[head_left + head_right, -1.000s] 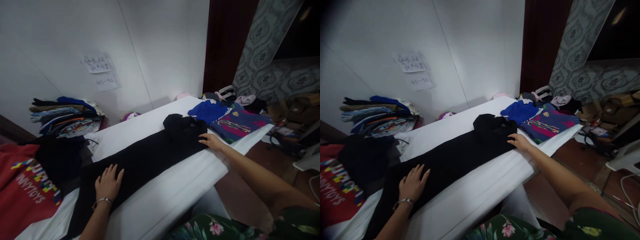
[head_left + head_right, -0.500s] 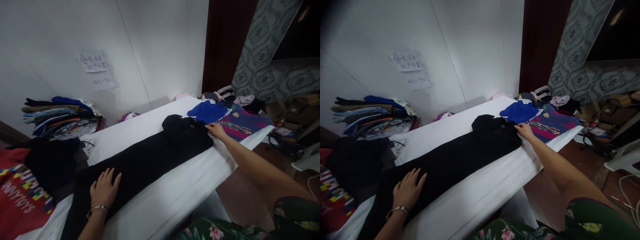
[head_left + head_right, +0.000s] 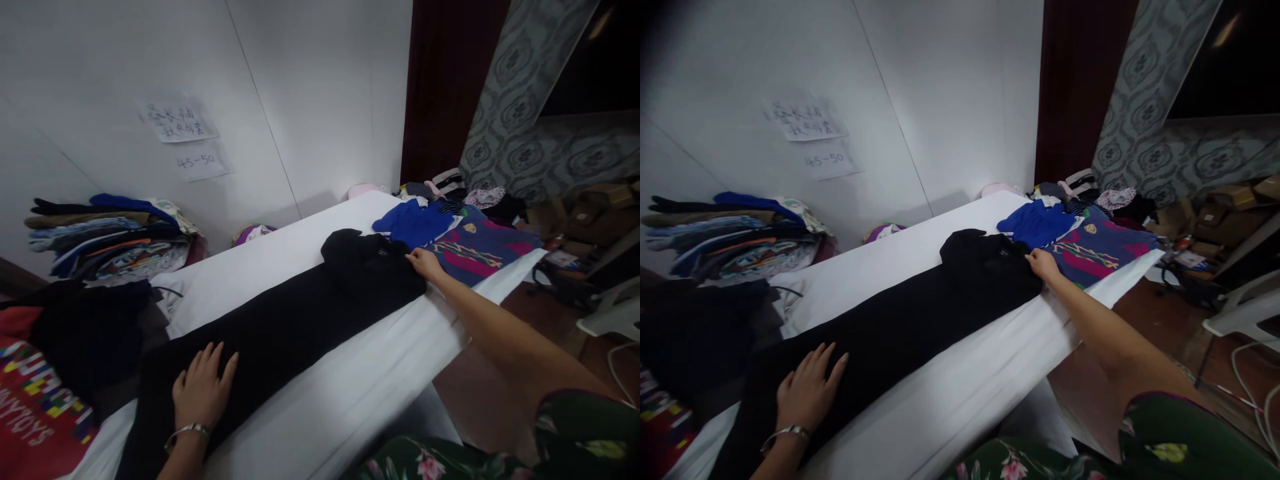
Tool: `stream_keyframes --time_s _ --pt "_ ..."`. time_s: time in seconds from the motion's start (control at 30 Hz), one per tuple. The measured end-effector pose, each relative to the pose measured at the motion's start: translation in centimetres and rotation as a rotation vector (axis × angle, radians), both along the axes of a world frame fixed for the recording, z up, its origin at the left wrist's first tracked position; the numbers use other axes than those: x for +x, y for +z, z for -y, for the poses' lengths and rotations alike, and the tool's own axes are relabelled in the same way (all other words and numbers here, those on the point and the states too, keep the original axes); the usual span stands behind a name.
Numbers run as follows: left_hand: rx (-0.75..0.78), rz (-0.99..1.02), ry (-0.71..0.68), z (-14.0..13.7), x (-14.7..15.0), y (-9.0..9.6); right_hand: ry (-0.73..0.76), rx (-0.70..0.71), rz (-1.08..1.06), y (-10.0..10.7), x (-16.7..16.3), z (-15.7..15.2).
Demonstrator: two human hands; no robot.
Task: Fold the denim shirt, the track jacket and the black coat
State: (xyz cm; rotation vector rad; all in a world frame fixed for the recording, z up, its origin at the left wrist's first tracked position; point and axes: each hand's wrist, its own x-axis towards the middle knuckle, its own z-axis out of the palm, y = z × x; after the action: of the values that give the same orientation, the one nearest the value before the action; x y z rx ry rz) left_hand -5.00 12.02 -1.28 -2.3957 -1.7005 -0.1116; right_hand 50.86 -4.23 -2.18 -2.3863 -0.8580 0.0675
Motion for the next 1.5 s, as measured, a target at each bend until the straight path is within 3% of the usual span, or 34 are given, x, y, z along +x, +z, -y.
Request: stream_keyframes --time_s 0.4,0.73,0.87,1.0,1.27,1.5 --pt "-0.001 -0.013 0.019 0.7 0.6 0.8 -0.019 0.11 -0.011 3.0 1.2 2.0" --pt "-0.018 0.022 0.003 0.2 0.2 0.3 0.096 0.158 -0.015 4.2 1.7 -0.6" --pt "-0.008 0.039 0.012 0.2 0.2 0.3 0.25 0.094 -0.02 4.3 1.8 -1.7" --pt "-0.002 0.034 0.017 0.4 0.4 0.4 0.382 -0.056 -0.014 3.7 1.8 -2.9" --pt "-0.004 0.033 -0.014 0.2 0.1 0.1 0.431 -0.254 -0.002 1.5 2.6 -3.1" --pt "-0.018 0.046 -0.003 0.2 0.2 0.3 0.484 -0.351 0.044 2.2 2.4 -3.8"
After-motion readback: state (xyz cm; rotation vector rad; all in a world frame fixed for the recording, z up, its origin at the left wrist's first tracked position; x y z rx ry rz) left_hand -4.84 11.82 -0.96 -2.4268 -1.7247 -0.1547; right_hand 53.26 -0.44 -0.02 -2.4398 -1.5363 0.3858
